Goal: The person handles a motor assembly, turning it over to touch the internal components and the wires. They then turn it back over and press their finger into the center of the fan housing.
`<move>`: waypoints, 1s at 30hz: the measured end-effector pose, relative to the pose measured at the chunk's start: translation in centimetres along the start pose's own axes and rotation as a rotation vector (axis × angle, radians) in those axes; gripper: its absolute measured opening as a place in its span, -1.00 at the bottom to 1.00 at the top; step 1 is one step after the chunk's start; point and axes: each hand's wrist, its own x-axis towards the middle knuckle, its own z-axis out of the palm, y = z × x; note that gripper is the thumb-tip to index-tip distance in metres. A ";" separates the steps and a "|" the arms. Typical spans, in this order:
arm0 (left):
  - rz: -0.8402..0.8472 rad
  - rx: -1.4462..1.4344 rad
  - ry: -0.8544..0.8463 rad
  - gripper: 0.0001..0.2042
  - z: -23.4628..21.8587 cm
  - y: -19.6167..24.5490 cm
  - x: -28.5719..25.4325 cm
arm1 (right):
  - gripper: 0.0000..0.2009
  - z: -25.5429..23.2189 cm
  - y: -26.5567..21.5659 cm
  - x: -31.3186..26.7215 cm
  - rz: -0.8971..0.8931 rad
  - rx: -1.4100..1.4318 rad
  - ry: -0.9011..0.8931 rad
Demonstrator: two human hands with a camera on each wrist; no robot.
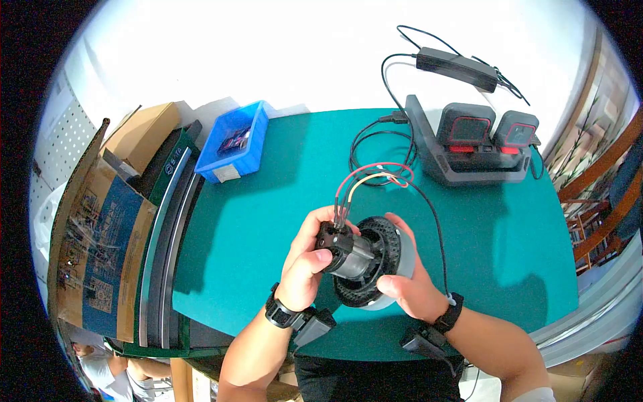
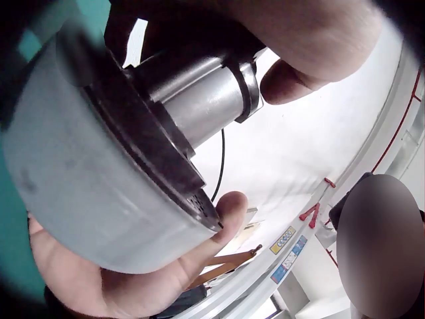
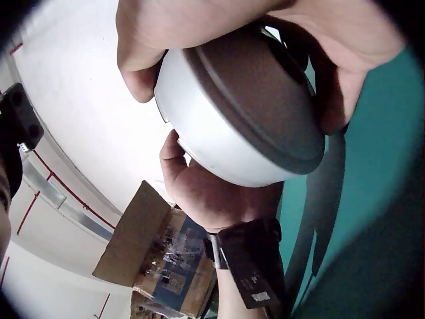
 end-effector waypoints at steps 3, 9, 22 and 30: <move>-0.027 -0.011 -0.034 -0.34 -0.1 0.2 0.0 | 0.06 0.0 0.0 0.0 -0.001 0.006 -0.007; 0.015 0.126 -0.030 -0.38 0.1 0.5 -0.2 | 0.08 -0.1 0.2 0.0 -0.011 0.017 0.012; 0.185 0.499 0.067 -0.57 0.3 -0.6 0.0 | 0.22 -0.4 -1.4 -0.2 -0.406 -0.758 -0.024; 0.168 0.530 0.185 -0.75 0.6 -0.8 -0.4 | -0.04 -1.2 -1.1 0.3 -0.403 -0.626 -0.027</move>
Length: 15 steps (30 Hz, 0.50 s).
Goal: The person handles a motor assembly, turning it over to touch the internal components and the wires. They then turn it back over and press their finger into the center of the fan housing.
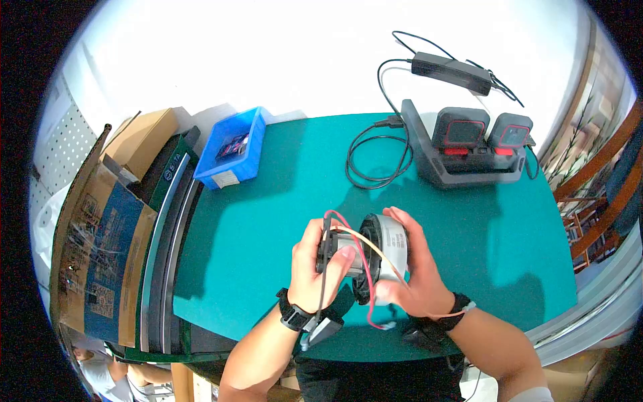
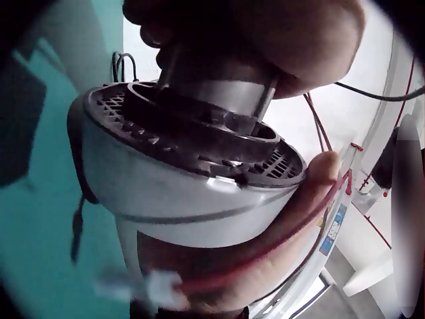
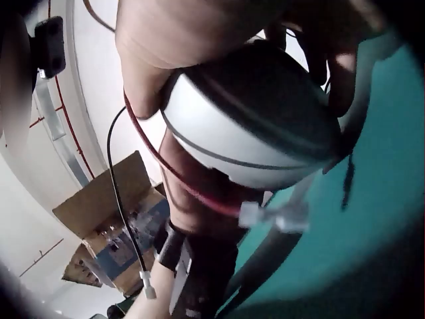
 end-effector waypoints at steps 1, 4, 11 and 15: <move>0.001 -0.001 -0.001 -0.75 0.0 0.0 0.0 | -0.04 -0.2 0.3 0.1 0.000 -0.002 0.001; 0.110 0.015 -0.033 -0.72 0.0 0.1 0.3 | -0.24 -1.3 0.9 0.6 0.012 0.009 -0.014; 0.102 0.074 -0.089 -0.69 -0.2 1.1 0.4 | -0.55 -1.7 -0.1 1.1 0.207 0.244 -0.013; 0.038 -0.014 -0.078 -0.69 0.1 1.1 0.4 | -0.51 -1.4 0.3 0.9 0.238 0.267 -0.032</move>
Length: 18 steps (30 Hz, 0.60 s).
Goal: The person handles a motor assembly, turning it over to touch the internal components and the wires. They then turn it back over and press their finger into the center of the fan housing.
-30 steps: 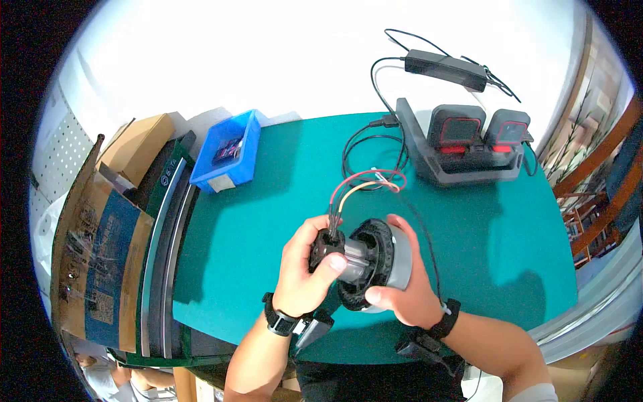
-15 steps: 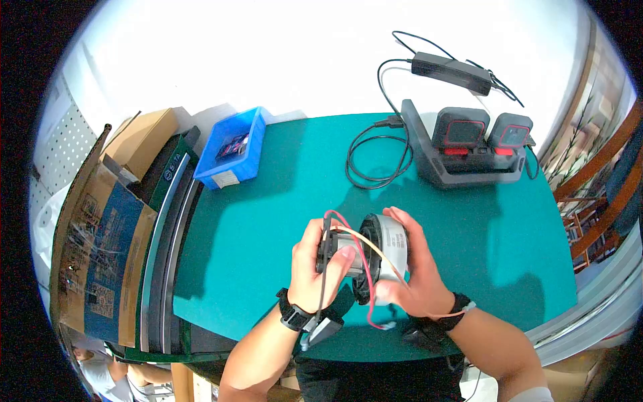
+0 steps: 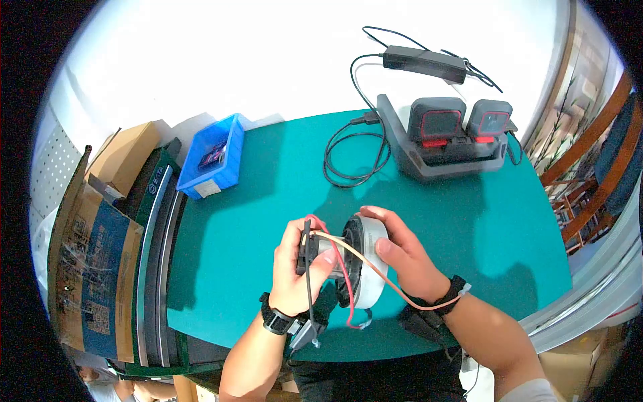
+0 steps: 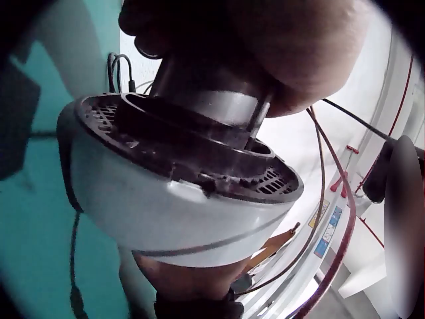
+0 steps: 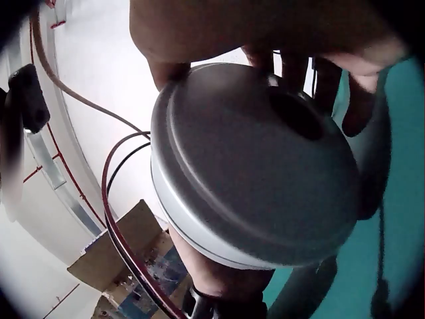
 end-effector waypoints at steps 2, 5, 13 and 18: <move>0.014 0.015 -0.006 -0.69 -0.1 0.0 0.1 | -0.44 0.0 0.0 0.0 0.001 -0.006 -0.005; 0.000 0.024 -0.022 -0.69 -0.3 -0.1 0.1 | -0.33 0.4 0.0 -0.2 0.005 0.058 -0.008; -0.014 0.002 -0.019 -0.70 -0.3 -0.4 0.1 | -0.18 0.4 0.5 -0.3 -0.181 -0.250 -0.035; -0.054 -0.030 -0.028 -0.63 -0.5 -0.9 -0.1 | -0.17 0.8 0.1 -0.5 -0.122 -0.154 -0.010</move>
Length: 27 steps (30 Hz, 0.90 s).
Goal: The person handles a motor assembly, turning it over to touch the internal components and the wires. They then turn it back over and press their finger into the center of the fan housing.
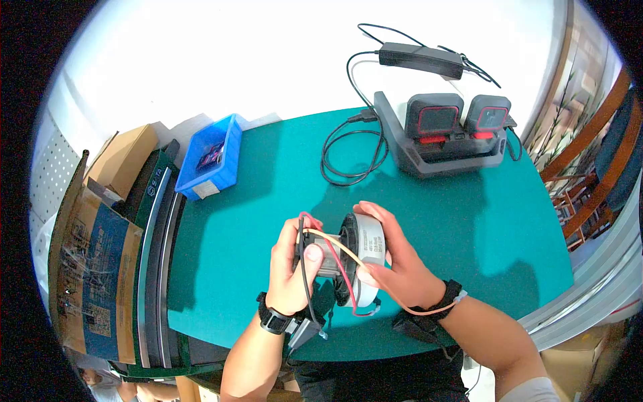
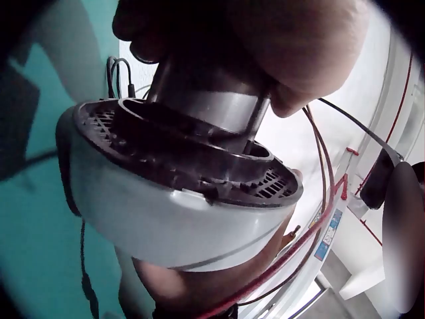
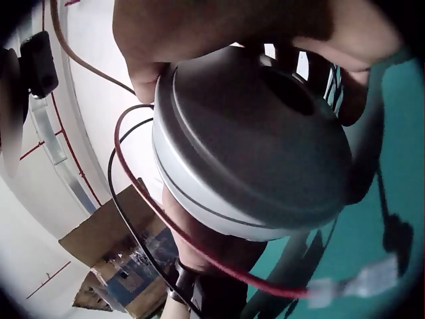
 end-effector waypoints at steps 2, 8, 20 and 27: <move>0.003 -0.015 0.006 -0.58 0.1 0.0 0.1 | -0.17 -0.2 0.3 0.0 -0.029 -0.017 -0.018; 0.111 0.061 -0.021 -0.51 0.3 0.8 0.1 | -0.16 -0.5 0.0 0.0 0.012 0.078 -0.032; 0.181 0.050 -0.011 -0.45 0.7 0.7 -0.1 | -0.13 -1.2 -0.1 0.2 0.054 0.159 -0.105; 0.168 0.058 -0.004 -0.44 0.6 0.5 -0.1 | -0.14 -1.5 -0.3 0.3 0.034 0.171 -0.148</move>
